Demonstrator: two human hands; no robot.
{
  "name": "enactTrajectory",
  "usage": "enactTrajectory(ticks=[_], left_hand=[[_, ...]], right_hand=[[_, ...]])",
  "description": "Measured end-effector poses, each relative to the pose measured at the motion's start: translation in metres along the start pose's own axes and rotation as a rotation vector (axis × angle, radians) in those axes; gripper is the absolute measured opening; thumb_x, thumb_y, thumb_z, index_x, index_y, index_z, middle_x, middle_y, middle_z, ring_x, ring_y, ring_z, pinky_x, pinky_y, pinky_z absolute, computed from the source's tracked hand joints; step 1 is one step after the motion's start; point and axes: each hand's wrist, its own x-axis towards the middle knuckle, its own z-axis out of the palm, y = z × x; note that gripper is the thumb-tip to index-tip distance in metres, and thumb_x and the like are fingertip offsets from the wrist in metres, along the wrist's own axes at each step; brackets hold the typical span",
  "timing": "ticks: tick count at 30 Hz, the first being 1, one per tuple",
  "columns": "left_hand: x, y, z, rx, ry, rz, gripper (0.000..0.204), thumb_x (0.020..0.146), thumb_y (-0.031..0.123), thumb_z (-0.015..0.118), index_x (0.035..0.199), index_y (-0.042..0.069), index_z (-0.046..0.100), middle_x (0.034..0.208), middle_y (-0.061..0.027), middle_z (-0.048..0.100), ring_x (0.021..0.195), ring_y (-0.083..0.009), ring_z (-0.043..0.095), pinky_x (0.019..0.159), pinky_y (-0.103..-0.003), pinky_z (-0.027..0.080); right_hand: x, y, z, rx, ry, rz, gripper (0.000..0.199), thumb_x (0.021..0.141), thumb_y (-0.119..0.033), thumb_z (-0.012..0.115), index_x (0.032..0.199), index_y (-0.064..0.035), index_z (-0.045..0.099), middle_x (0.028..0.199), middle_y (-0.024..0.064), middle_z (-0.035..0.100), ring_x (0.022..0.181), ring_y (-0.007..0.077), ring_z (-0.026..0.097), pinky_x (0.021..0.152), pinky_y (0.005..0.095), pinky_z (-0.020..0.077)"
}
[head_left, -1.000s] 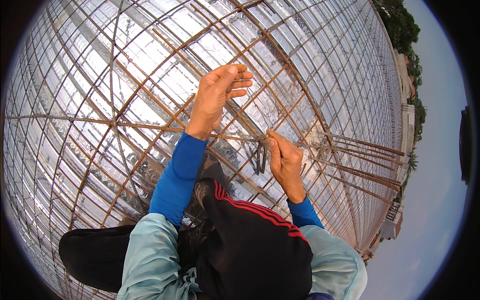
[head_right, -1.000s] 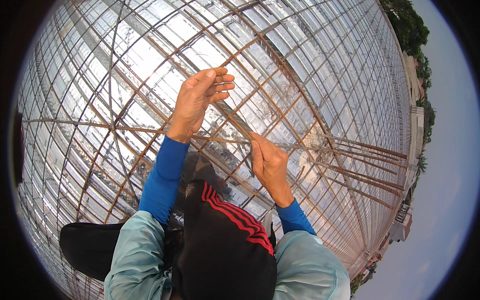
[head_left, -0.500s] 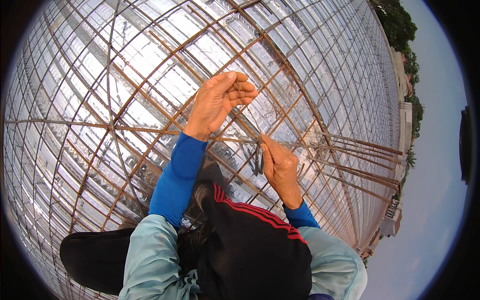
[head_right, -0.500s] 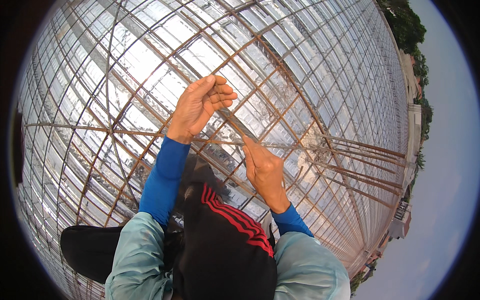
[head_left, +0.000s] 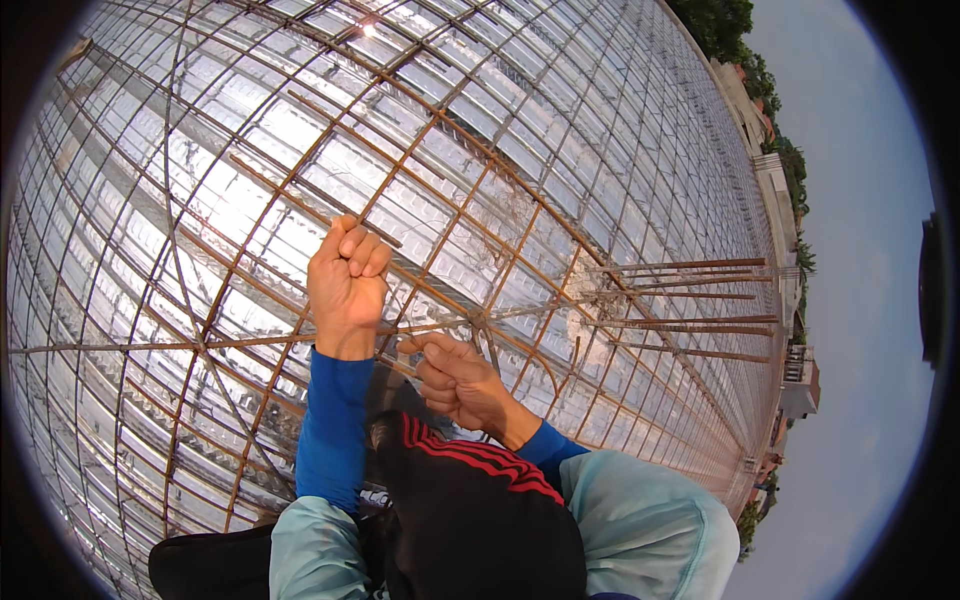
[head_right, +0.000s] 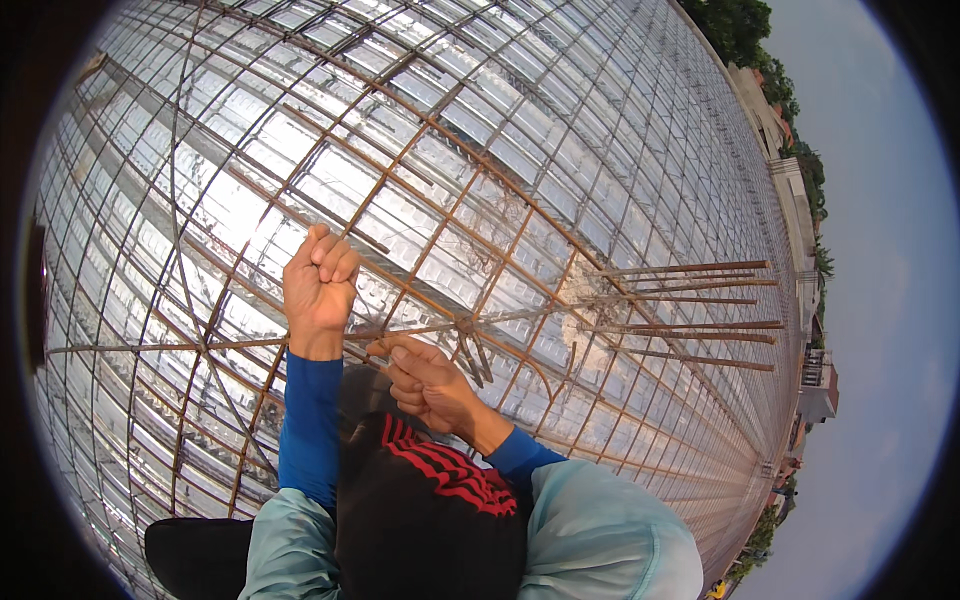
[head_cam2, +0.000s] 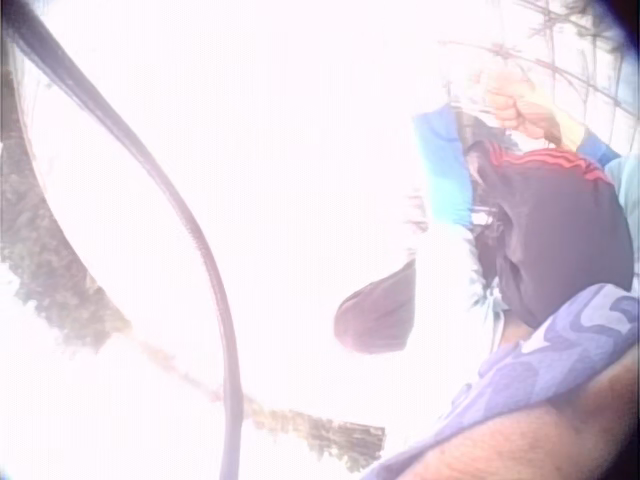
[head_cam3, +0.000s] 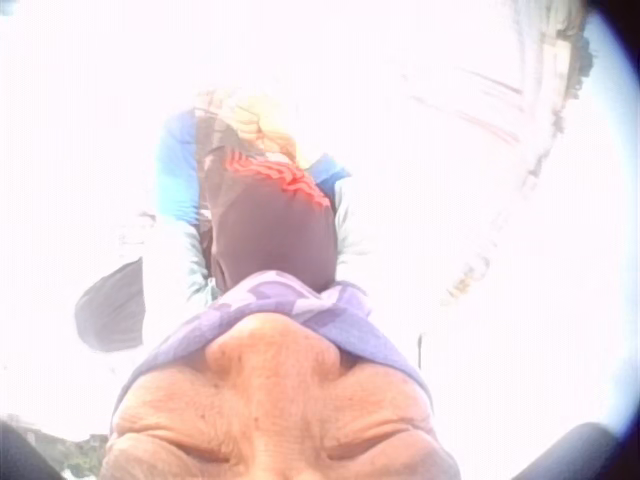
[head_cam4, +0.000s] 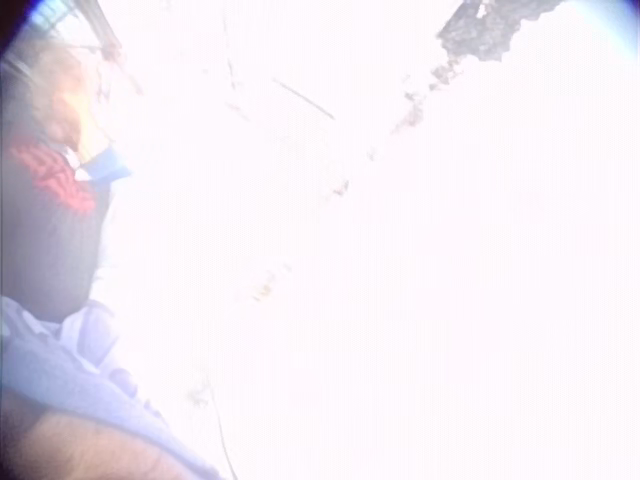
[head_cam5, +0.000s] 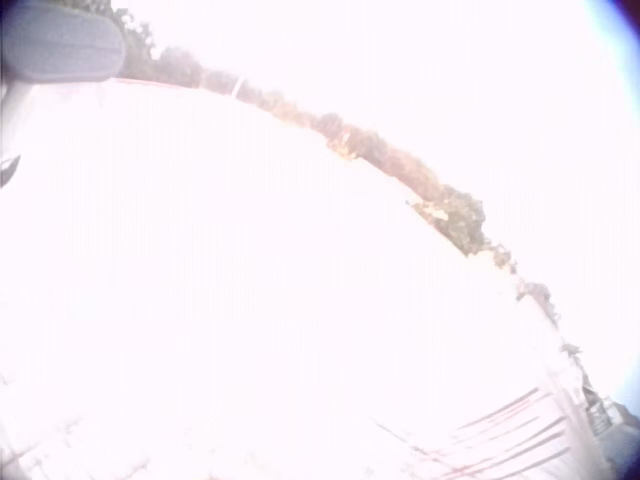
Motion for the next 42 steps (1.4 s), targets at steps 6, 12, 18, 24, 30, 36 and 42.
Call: enactTrajectory(ticks=[6, 12, 18, 24, 30, 36, 42], left_hand=[[-0.003, 0.001, -0.013, 0.043, 0.02, 0.02, 0.015, 0.111, 0.012, 0.049, 0.1, 0.003, 0.054, 0.069, 0.0018, 0.042, 0.055, -0.0091, 0.034, 0.052, -0.026, 0.031], [0.005, 0.018, 0.0, 0.297, 0.05, 0.322, 0.022, 0.112, 0.02, 0.05, 0.1, 0.003, 0.059, 0.071, 0.001, 0.044, 0.058, -0.0086, 0.037, 0.054, -0.027, 0.035], [0.005, 0.015, 0.001, 0.516, 0.145, 0.547, 0.027, 0.111, 0.025, 0.056, 0.105, -0.001, 0.063, 0.074, -0.001, 0.052, 0.055, -0.0074, 0.041, 0.046, -0.023, 0.033], [0.008, 0.006, -0.016, 0.586, 0.357, 0.559, 0.034, 0.113, 0.028, 0.052, 0.107, -0.003, 0.065, 0.071, -0.0015, 0.053, 0.049, -0.0069, 0.039, 0.042, -0.022, 0.031], [0.008, 0.015, -0.044, 0.427, 0.373, 0.326, 0.031, 0.112, 0.025, 0.048, 0.097, 0.002, 0.062, 0.066, -0.0003, 0.05, 0.047, -0.0069, 0.035, 0.041, -0.024, 0.029], [0.009, 0.002, -0.026, 0.526, 0.281, 0.341, 0.032, 0.112, 0.026, 0.05, 0.095, 0.002, 0.064, 0.073, -0.002, 0.056, 0.052, -0.0098, 0.042, 0.047, -0.027, 0.036], [0.009, 0.005, -0.024, 0.375, 0.127, 0.324, 0.026, 0.112, 0.023, 0.053, 0.103, 0.001, 0.062, 0.075, -0.0018, 0.055, 0.057, -0.0085, 0.044, 0.051, -0.025, 0.038]], right_hand=[[0.006, 0.027, -0.012, 0.398, -0.17, 0.176, 0.033, 0.113, -0.031, 0.052, 0.136, -0.0085, 0.059, 0.065, -0.0082, 0.028, 0.051, 0.0026, 0.023, 0.044, 0.0197, 0.02], [0.031, -0.009, -0.008, -0.348, 0.001, -0.099, 0.036, 0.111, -0.032, 0.056, 0.134, -0.0049, 0.064, 0.066, -0.0074, 0.038, 0.055, 0.0023, 0.032, 0.048, 0.0195, 0.0273], [0.04, -0.008, -0.009, -1.272, 0.174, -0.757, 0.025, 0.105, -0.014, 0.06, 0.122, 0.0018, 0.071, 0.09, 0.0103, 0.073, 0.075, 0.0244, 0.07, 0.069, 0.036, 0.0552], [0.04, 0.016, -0.011, -1.394, 0.244, -0.698, 0.022, 0.103, -0.008, 0.058, 0.118, 0.0013, 0.071, 0.098, 0.0224, 0.074, 0.088, 0.0409, 0.073, 0.078, 0.0429, 0.0582], [0.023, 0.035, -0.017, -1.283, 0.252, -0.524, 0.023, 0.105, -0.012, 0.058, 0.12, 0.0015, 0.07, 0.081, 0.0152, 0.068, 0.072, 0.0252, 0.067, 0.069, 0.037, 0.0518], [0.022, 0.018, -0.023, -0.931, 0.37, -0.365, 0.026, 0.108, -0.022, 0.061, 0.115, 0.0003, 0.073, 0.069, -0.0042, 0.058, 0.058, 0.0044, 0.052, 0.054, 0.0224, 0.0402], [0.025, 0.001, -0.041, -0.682, 0.402, -0.234, 0.029, 0.108, -0.028, 0.062, 0.113, -0.0013, 0.074, 0.072, 0.0009, 0.064, 0.053, 0.0022, 0.045, 0.047, 0.0199, 0.0314]])
